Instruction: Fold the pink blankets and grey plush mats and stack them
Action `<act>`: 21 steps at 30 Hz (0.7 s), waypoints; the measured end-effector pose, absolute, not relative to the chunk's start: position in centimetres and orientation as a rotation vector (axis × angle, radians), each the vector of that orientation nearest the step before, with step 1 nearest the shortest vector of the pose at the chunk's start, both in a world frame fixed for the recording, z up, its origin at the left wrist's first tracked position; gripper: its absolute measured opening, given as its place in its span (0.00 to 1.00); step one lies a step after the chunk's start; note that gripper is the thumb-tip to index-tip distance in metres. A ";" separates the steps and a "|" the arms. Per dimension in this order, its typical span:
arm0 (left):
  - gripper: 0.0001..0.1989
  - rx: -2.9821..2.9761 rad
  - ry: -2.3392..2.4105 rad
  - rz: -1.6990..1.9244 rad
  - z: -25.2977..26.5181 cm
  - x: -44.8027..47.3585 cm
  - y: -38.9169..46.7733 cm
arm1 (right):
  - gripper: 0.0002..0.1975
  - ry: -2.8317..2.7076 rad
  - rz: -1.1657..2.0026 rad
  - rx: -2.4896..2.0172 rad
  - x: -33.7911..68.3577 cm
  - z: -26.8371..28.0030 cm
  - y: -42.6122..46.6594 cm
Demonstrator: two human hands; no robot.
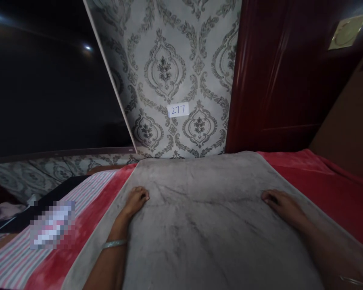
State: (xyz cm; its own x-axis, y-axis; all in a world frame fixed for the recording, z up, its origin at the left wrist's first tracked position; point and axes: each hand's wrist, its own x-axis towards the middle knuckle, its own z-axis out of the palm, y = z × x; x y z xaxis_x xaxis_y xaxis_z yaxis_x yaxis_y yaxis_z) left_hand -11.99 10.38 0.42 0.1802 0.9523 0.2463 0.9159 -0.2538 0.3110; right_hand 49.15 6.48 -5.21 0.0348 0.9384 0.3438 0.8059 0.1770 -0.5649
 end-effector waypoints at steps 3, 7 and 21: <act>0.08 2.334 1.832 0.661 0.7 -11.7 9.8 | 0.15 -1.814 0.200 -1.663 48.9 -5.5 6.7; 0.13 2.342 1.698 0.665 1.1 -11.9 9.6 | 0.15 -1.793 0.174 -1.684 48.5 -5.1 6.4; 0.12 2.634 1.761 0.837 2.3 -11.2 11.0 | 0.06 -1.684 -0.037 -1.720 46.0 -2.1 5.3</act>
State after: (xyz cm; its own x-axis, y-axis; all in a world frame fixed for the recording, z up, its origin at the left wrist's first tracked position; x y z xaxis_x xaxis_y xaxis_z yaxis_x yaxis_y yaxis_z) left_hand -11.24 10.97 2.25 0.2954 0.8255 0.4809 0.8942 -0.4161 0.1650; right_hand 46.01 5.27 -2.10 0.1471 0.8606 0.4875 0.8812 0.1098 -0.4598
